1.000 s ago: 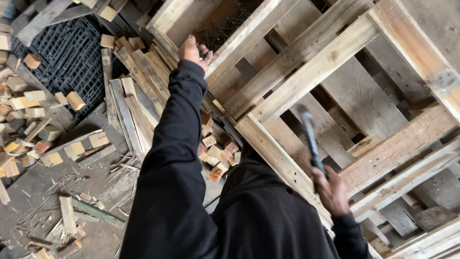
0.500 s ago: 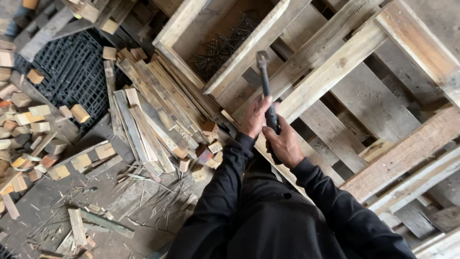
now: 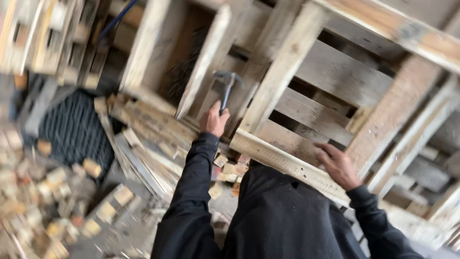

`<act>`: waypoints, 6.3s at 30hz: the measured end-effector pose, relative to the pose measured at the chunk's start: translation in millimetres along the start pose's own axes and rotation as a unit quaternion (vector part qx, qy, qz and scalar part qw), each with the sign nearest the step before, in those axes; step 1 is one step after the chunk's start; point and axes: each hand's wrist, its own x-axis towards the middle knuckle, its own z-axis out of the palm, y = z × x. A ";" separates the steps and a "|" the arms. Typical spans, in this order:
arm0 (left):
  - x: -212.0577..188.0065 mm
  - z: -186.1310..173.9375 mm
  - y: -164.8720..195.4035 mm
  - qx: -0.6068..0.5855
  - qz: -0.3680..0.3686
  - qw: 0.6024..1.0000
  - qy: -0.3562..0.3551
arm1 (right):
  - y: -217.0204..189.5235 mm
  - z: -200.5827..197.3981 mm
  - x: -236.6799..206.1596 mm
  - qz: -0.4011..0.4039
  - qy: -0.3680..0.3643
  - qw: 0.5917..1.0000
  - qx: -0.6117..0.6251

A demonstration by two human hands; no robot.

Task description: The person repairs wooden pallets, hammering nails into loose planks to fasten them onto pallet frames. They pull out bent nails, reposition boards, pick up planks from the ground, and set the finished pallet aside before starting on another one.

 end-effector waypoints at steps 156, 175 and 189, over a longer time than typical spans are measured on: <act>-1020.8 1495.7 516.8 0.331 -0.026 0.921 -0.204 | 1691.3 -382.3 -222.1 0.145 0.182 0.823 0.519; -1147.9 1197.5 643.8 -0.344 -0.273 0.800 -0.408 | 1445.6 -443.4 -526.9 0.275 0.146 0.842 0.440; -1205.0 1106.0 619.4 -0.414 -0.476 0.662 -0.406 | 1318.7 -430.2 -526.5 0.090 0.127 0.986 0.064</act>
